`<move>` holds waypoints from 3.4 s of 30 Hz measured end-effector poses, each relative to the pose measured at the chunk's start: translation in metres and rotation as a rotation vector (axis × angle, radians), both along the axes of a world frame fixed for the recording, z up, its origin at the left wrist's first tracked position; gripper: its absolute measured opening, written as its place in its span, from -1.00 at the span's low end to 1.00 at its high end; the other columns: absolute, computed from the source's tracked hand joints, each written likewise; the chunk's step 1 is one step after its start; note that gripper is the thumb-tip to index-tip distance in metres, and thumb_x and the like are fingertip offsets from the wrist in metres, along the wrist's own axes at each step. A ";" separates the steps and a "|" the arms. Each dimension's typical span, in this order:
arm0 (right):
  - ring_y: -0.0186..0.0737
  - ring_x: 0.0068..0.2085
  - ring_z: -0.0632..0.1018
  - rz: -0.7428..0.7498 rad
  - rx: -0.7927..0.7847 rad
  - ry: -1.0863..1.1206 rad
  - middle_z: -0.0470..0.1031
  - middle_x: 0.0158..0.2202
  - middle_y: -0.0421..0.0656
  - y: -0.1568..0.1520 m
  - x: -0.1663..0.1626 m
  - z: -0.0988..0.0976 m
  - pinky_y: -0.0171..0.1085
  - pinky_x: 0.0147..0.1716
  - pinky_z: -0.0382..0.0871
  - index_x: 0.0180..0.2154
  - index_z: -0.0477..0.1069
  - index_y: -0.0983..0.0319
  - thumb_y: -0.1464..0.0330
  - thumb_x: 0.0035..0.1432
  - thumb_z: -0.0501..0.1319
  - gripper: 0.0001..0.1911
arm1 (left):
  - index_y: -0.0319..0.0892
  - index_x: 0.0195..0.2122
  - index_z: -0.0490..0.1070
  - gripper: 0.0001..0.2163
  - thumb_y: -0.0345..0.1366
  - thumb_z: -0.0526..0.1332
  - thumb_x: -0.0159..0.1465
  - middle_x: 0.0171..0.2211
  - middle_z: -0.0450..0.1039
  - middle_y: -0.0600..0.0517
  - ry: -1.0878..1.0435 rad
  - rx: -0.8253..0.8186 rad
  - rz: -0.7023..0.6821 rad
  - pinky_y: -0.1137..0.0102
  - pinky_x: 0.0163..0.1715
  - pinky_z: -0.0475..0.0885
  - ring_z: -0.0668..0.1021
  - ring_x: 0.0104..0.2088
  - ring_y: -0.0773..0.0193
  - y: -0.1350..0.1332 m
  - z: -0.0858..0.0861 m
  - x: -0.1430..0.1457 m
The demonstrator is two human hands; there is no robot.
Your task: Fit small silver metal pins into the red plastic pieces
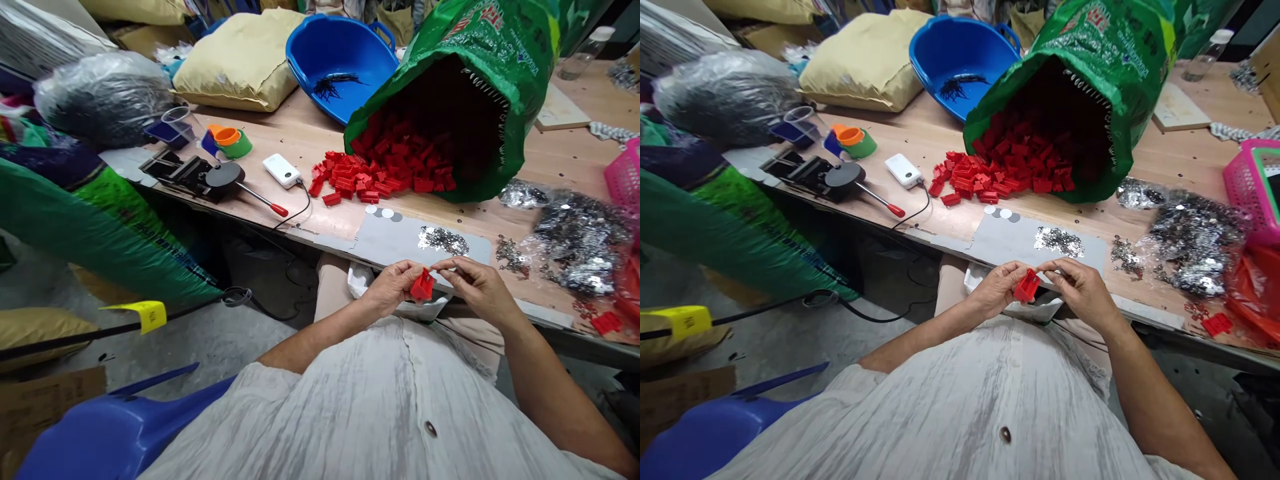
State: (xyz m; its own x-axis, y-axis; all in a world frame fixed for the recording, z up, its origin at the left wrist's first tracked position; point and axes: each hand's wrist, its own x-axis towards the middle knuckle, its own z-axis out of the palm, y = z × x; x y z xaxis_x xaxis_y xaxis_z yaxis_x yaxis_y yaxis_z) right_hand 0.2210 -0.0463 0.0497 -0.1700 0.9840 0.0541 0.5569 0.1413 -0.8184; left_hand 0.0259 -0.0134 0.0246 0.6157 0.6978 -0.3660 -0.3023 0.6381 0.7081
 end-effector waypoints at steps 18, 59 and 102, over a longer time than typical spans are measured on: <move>-0.35 -0.45 0.24 -0.004 -0.285 0.303 0.23 -0.46 -0.30 0.004 -0.012 -0.026 -0.33 -0.47 0.14 -0.42 0.17 0.17 0.04 0.11 0.27 -0.60 | -0.26 -0.27 0.44 -0.56 0.05 0.36 0.07 -0.48 0.42 0.08 0.146 0.101 -0.105 0.51 -0.56 0.38 0.45 -0.55 0.41 0.006 -0.008 0.002; -0.19 -0.27 0.51 -0.243 -0.101 -0.058 0.55 -0.15 -0.10 0.041 0.000 -0.031 -0.21 -0.25 0.33 -0.14 0.43 0.17 0.18 0.21 0.18 -0.75 | -0.17 -0.04 0.49 -0.63 -0.21 0.38 0.13 -0.14 0.58 -0.04 0.218 0.533 0.247 0.36 -0.07 0.46 0.59 -0.16 0.23 0.018 -0.027 -0.030; -0.22 -0.27 0.56 0.155 0.314 0.037 0.56 -0.30 -0.14 0.043 -0.031 -0.011 -0.22 -0.29 0.44 -0.27 0.52 0.15 0.34 0.26 0.23 -0.91 | -0.11 0.01 0.52 -0.63 -0.28 0.38 0.15 -0.13 0.56 0.01 0.084 0.416 0.329 0.38 -0.03 0.41 0.55 -0.14 0.29 0.027 -0.008 -0.028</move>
